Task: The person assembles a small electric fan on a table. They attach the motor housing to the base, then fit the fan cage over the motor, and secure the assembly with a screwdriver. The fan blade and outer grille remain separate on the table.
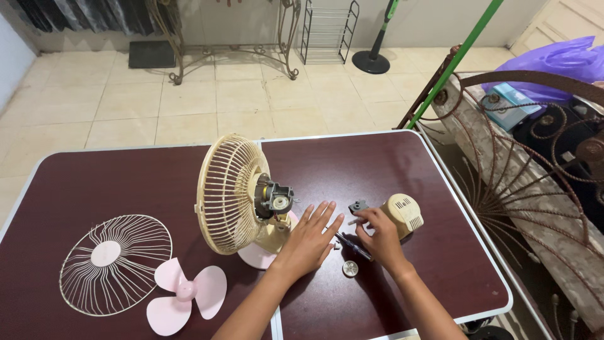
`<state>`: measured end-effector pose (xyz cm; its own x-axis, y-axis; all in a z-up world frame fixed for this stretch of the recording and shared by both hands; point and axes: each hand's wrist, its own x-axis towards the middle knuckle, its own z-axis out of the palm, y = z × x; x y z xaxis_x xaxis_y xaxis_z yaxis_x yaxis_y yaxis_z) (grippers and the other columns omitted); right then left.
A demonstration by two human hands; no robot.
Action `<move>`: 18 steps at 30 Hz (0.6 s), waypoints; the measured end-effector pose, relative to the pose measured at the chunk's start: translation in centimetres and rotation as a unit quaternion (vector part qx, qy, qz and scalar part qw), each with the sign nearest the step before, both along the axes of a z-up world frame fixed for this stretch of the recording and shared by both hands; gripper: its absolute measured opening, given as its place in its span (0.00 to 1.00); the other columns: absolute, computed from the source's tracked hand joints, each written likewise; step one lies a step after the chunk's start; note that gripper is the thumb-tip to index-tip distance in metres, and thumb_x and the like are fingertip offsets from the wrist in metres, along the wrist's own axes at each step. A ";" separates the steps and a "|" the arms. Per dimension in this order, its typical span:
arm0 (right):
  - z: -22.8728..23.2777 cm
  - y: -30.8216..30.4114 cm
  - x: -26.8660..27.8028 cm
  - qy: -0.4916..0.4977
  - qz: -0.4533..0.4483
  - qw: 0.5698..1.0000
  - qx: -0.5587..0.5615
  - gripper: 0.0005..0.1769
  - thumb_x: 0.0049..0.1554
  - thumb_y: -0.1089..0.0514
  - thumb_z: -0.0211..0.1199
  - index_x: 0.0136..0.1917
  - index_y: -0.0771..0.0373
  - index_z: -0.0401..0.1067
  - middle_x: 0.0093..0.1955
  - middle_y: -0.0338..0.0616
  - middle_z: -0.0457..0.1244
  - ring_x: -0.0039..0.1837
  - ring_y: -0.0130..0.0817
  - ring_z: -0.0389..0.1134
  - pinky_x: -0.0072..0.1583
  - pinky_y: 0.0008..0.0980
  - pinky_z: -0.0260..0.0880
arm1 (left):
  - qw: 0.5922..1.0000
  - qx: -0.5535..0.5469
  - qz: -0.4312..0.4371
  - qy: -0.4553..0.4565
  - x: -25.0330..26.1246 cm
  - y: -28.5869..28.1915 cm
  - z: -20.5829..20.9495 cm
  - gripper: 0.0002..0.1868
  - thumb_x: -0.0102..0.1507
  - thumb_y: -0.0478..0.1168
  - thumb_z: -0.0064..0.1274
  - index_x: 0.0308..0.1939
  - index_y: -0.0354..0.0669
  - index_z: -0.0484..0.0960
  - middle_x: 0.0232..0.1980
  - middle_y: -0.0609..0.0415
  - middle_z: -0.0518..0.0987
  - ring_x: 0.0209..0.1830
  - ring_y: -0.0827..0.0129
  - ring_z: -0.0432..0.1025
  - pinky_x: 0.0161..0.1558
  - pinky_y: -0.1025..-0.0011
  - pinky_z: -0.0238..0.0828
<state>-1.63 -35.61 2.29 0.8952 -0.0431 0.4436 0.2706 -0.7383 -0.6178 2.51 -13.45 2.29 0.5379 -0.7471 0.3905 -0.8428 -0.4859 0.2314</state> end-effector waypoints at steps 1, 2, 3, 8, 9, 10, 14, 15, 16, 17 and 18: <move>0.2 0.1 0.1 -0.011 -0.011 1.000 0.003 0.17 0.50 0.67 0.68 0.55 0.63 0.77 0.49 0.42 0.70 0.49 0.32 0.74 0.51 0.30 0.75 | 1.000 -0.007 -0.001 0.002 -0.1 0.1 0.2 0.39 0.61 0.41 0.57 0.75 0.41 0.62 0.79 0.37 0.56 0.80 0.47 0.48 0.77 0.49 0.39; 0.3 0.2 0.2 -0.023 -0.023 0.999 0.006 0.18 0.51 0.67 0.68 0.56 0.63 0.77 0.49 0.41 0.71 0.49 0.32 0.74 0.51 0.29 0.74 | 1.000 -0.014 -0.003 0.004 -0.1 0.1 0.4 0.39 0.61 0.41 0.57 0.75 0.41 0.62 0.79 0.37 0.56 0.80 0.47 0.48 0.77 0.49 0.39; 0.5 0.4 0.3 -0.035 -0.035 0.999 0.008 0.18 0.51 0.67 0.68 0.56 0.62 0.76 0.49 0.41 0.72 0.49 0.31 0.74 0.51 0.29 0.74 | 1.000 -0.020 -0.004 0.006 -0.2 0.2 0.7 0.38 0.62 0.41 0.58 0.75 0.41 0.62 0.79 0.37 0.56 0.80 0.47 0.49 0.77 0.49 0.39; 1.5 0.8 0.6 -0.070 -0.046 0.996 0.034 0.23 0.52 0.64 0.71 0.61 0.65 0.72 0.52 0.44 0.73 0.54 0.32 0.76 0.53 0.28 0.74 | 1.000 -0.029 -0.001 -0.005 -1.0 0.5 2.9 0.40 0.60 0.39 0.58 0.75 0.41 0.62 0.78 0.37 0.57 0.80 0.47 0.49 0.77 0.50 0.41; 1.7 0.8 0.7 -0.084 -0.043 0.995 0.024 0.23 0.52 0.63 0.71 0.61 0.65 0.71 0.52 0.45 0.73 0.54 0.32 0.76 0.54 0.29 0.74 | 1.000 -0.031 -0.001 -0.006 -1.3 0.5 3.4 0.41 0.59 0.39 0.59 0.75 0.41 0.62 0.79 0.37 0.57 0.80 0.47 0.49 0.77 0.50 0.41; 1.9 0.9 0.9 -0.082 -0.039 0.996 0.025 0.23 0.53 0.63 0.71 0.61 0.65 0.71 0.53 0.45 0.73 0.56 0.33 0.76 0.55 0.29 0.75 | 0.999 -0.038 -0.003 -0.009 -1.4 0.7 3.9 0.41 0.59 0.39 0.59 0.75 0.41 0.62 0.78 0.37 0.57 0.80 0.47 0.50 0.77 0.50 0.41; 2.5 1.2 1.2 -0.083 -0.021 0.996 0.015 0.23 0.53 0.63 0.72 0.62 0.65 0.73 0.54 0.46 0.73 0.58 0.35 0.76 0.56 0.30 0.76 | 0.998 -0.053 -0.002 -0.024 -1.9 1.1 5.4 0.40 0.59 0.38 0.58 0.75 0.39 0.62 0.78 0.37 0.58 0.80 0.47 0.51 0.77 0.50 0.42; 2.8 1.3 1.3 -0.088 -0.015 0.996 0.010 0.24 0.53 0.63 0.72 0.62 0.66 0.73 0.55 0.47 0.72 0.58 0.36 0.76 0.57 0.31 0.76 | 0.998 -0.054 -0.001 -0.032 -1.9 1.1 5.7 0.40 0.60 0.37 0.58 0.75 0.39 0.61 0.78 0.38 0.59 0.80 0.48 0.51 0.77 0.50 0.42; 3.1 1.4 1.5 -0.094 -0.009 0.995 -0.001 0.24 0.53 0.63 0.72 0.62 0.66 0.73 0.55 0.47 0.72 0.58 0.36 0.76 0.57 0.31 0.76 | 0.997 -0.059 0.000 -0.041 -1.9 1.2 6.0 0.40 0.60 0.37 0.57 0.75 0.39 0.61 0.78 0.38 0.59 0.80 0.48 0.51 0.77 0.50 0.42; 3.5 1.4 1.5 -0.101 -0.003 0.995 -0.012 0.25 0.52 0.63 0.72 0.63 0.66 0.73 0.55 0.47 0.73 0.58 0.36 0.76 0.57 0.32 0.76 | 0.997 -0.063 0.001 -0.051 -1.9 1.3 6.3 0.40 0.60 0.36 0.57 0.76 0.39 0.61 0.78 0.38 0.59 0.80 0.49 0.51 0.78 0.51 0.42; 3.9 1.5 1.6 -0.107 0.004 0.994 -0.023 0.25 0.52 0.63 0.73 0.63 0.66 0.73 0.55 0.47 0.73 0.58 0.37 0.76 0.57 0.32 0.76 | 0.996 -0.068 0.002 -0.060 -2.0 1.4 6.5 0.39 0.60 0.36 0.57 0.76 0.39 0.62 0.78 0.39 0.60 0.80 0.49 0.52 0.78 0.51 0.42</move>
<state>-0.02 -34.07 6.19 0.7808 -0.0123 0.6246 0.3971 -0.7621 -0.5114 0.49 -12.07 8.76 0.4850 -0.6801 0.5498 -0.8661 -0.4608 0.1940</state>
